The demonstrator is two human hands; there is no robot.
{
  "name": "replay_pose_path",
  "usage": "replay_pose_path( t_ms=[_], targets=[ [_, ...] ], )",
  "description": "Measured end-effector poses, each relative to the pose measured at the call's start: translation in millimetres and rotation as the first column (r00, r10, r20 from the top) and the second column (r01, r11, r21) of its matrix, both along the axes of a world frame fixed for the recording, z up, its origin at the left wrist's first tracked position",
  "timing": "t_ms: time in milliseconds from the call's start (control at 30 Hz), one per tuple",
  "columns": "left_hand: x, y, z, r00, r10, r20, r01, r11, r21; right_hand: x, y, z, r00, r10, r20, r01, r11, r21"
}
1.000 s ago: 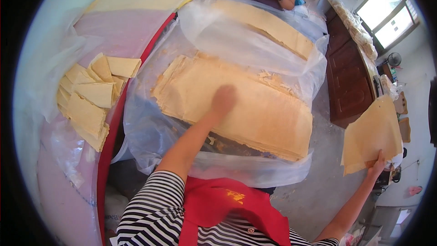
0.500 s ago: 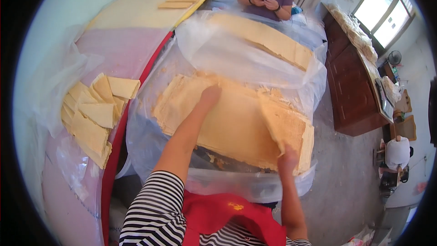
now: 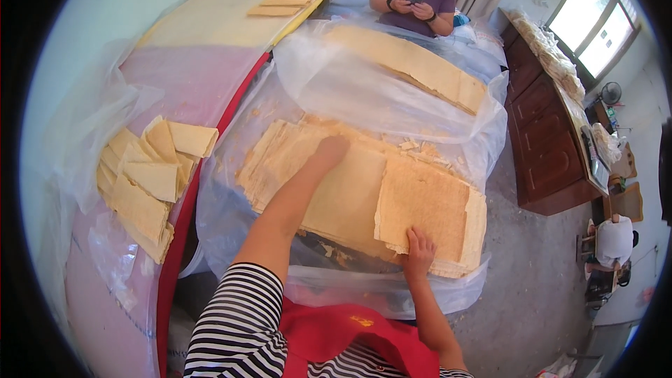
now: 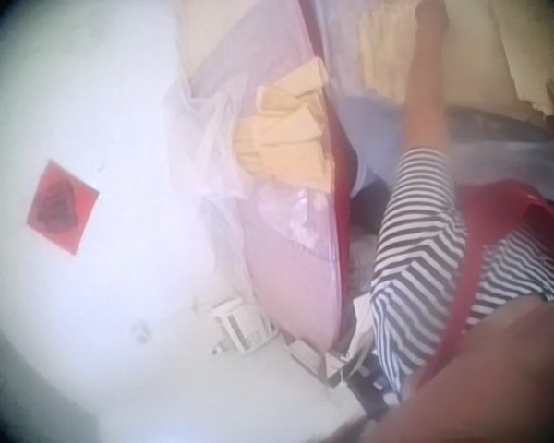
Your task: The person sorts and stacks thin rectangular sheets of material on a plastic-covered table by hand.
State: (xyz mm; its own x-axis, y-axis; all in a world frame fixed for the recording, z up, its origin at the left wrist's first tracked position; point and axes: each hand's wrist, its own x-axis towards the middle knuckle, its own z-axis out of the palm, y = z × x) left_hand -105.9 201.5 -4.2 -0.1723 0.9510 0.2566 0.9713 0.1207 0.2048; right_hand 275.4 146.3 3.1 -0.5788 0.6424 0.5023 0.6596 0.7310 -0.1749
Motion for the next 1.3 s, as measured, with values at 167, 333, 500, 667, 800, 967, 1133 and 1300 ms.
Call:
replay_pose_path(
  t_ms=[167, 333, 500, 667, 800, 967, 1133, 1300],
  targets=[
    [17, 6, 8, 0.994, -0.010, -0.111, -0.002, 0.994, -0.107, -1, -4, 4, 0.998, -0.028, -0.054, 0.029, 0.999, 0.016],
    [17, -1, 18, 0.992, -0.027, -0.127, 0.012, 0.993, -0.115, -3, -1, 0, 0.999, -0.038, -0.039, 0.039, 0.999, 0.029],
    [38, -5, 11, 0.977, 0.055, -0.206, -0.073, 0.994, -0.084, -2, -4, 2, 0.996, -0.062, -0.057, 0.064, 0.997, 0.038],
    [43, -3, 5, 0.962, 0.074, -0.262, -0.085, 0.996, -0.032, -2, -2, 1, 0.992, -0.064, -0.112, 0.067, 0.998, 0.021],
    [41, -1, 4, 0.955, 0.103, -0.276, -0.116, 0.993, -0.030, -1, -2, -2, 0.992, -0.057, -0.108, 0.060, 0.998, 0.027],
    [23, -3, 0, 0.945, 0.200, -0.258, -0.216, 0.976, -0.036, -2, -4, -4, 0.993, -0.055, -0.103, 0.055, 0.998, -0.003],
    [-49, -24, 3, 0.803, 0.548, 0.235, -0.584, 0.801, 0.128, -1, -7, 4, 0.995, -0.074, -0.074, 0.071, 0.996, -0.046],
    [-43, -94, 83, 0.214, 0.061, 0.975, -0.275, 0.961, 0.000, -2, -5, 1, 0.993, -0.054, -0.109, 0.049, 0.998, -0.042]
  ],
)
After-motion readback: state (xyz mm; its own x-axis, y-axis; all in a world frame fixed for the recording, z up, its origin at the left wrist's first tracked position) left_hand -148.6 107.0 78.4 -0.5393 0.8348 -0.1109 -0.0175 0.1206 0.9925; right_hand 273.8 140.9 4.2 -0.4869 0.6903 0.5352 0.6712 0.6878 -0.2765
